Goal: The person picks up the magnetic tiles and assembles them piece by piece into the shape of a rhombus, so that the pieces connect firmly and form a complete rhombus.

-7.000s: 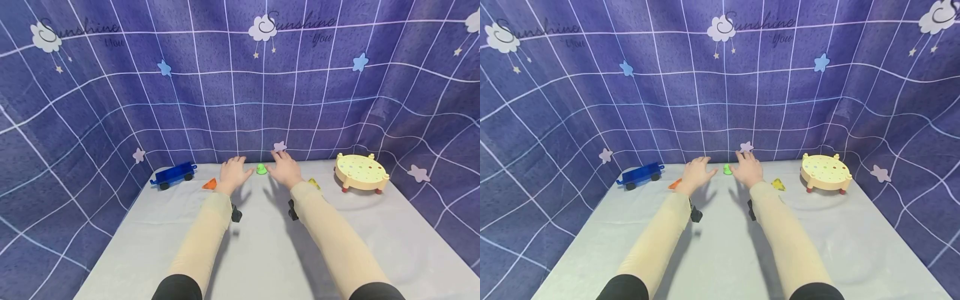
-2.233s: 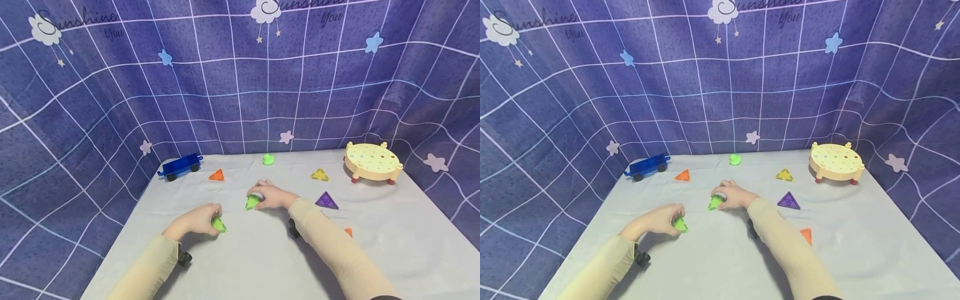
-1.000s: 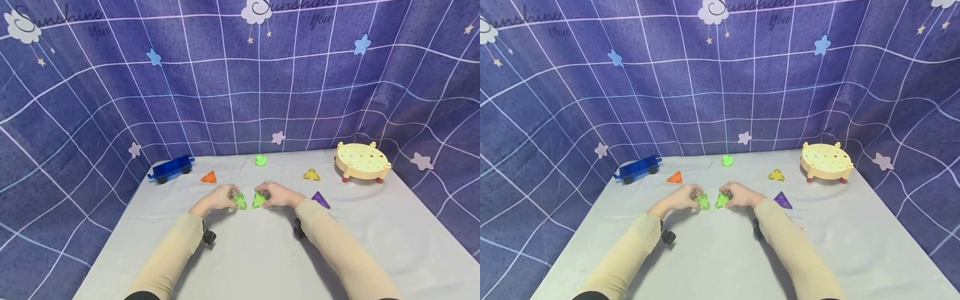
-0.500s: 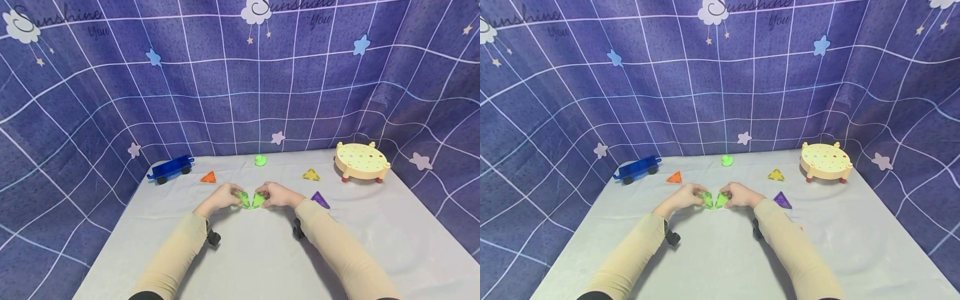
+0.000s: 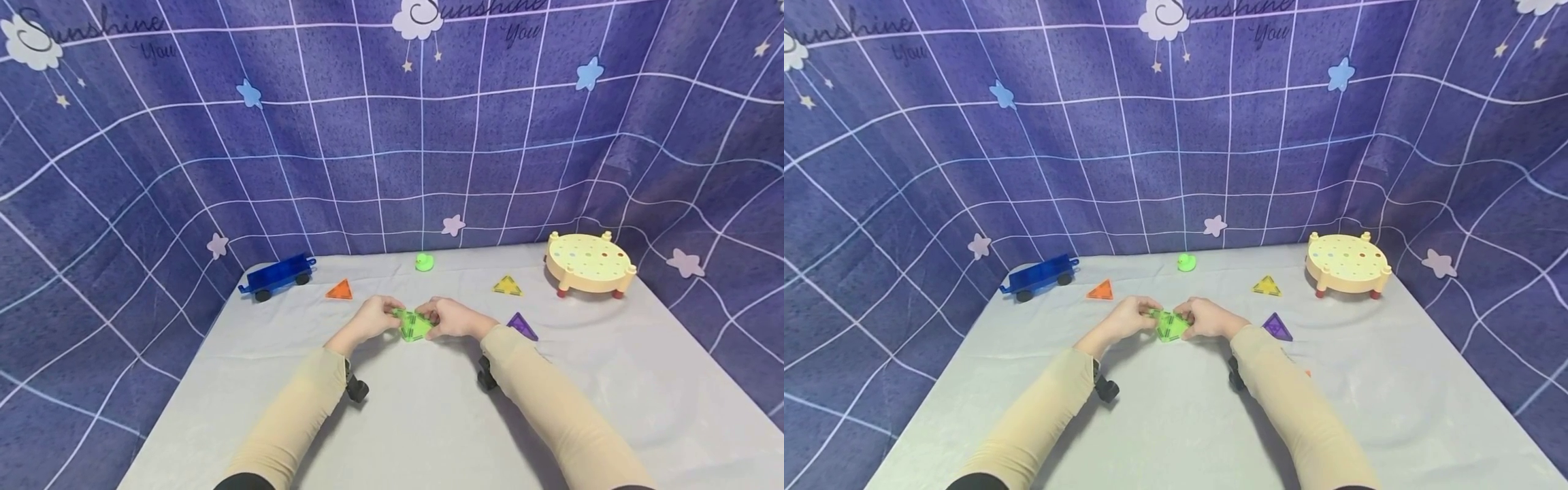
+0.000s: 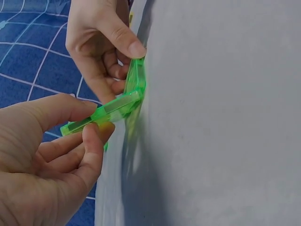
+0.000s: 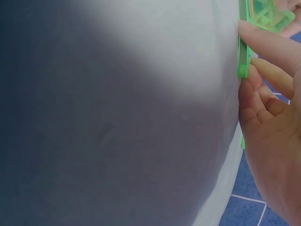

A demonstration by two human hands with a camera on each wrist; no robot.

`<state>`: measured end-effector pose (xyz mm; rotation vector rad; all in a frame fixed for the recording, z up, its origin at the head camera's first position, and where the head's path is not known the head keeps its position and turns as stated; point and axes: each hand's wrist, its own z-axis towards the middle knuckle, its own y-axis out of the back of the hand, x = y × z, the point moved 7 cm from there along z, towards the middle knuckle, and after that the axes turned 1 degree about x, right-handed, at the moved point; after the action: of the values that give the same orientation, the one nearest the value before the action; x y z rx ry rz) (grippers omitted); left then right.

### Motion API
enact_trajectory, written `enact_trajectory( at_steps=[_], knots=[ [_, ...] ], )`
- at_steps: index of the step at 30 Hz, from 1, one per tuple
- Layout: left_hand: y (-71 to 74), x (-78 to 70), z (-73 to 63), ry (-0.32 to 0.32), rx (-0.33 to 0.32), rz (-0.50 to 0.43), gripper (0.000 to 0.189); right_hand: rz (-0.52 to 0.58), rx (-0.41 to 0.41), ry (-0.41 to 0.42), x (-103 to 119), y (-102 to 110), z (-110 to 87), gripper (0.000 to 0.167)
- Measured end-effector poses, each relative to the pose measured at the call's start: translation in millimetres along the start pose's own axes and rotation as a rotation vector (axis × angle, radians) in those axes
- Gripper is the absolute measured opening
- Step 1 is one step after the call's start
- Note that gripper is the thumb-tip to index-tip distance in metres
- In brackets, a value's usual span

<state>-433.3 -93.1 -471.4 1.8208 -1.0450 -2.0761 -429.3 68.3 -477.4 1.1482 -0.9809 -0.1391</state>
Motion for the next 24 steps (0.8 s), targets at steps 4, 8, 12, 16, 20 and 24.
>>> enact_trajectory(
  at_steps=[4,8,12,16,20,24],
  knots=[
    [-2.5,-2.6,0.8,-0.009,-0.007,-0.047,0.034,-0.002,-0.001,0.0,0.6,-0.8,0.5,0.065],
    [-6.2,-5.7,0.4,-0.018,0.004,-0.101,0.032,0.012,0.008,0.0,1.4,-1.1,1.0,0.069],
    [-7.8,-6.8,0.3,-0.016,0.008,-0.112,0.027,0.038,0.004,-0.014,-0.3,0.2,1.1,0.066],
    [-7.1,-8.3,-0.5,-0.019,0.001,-0.095,0.025,0.055,-0.011,-0.029,-3.0,1.0,1.3,0.049],
    [-6.6,-9.5,-0.7,-0.046,0.001,-0.079,0.023,0.05,-0.056,-0.038,-1.9,3.7,1.5,0.027],
    [-7.5,-9.7,-1.9,-0.067,0.012,-0.075,0.021,0.043,-0.101,-0.069,-0.9,6.8,1.8,0.01]
  ],
)
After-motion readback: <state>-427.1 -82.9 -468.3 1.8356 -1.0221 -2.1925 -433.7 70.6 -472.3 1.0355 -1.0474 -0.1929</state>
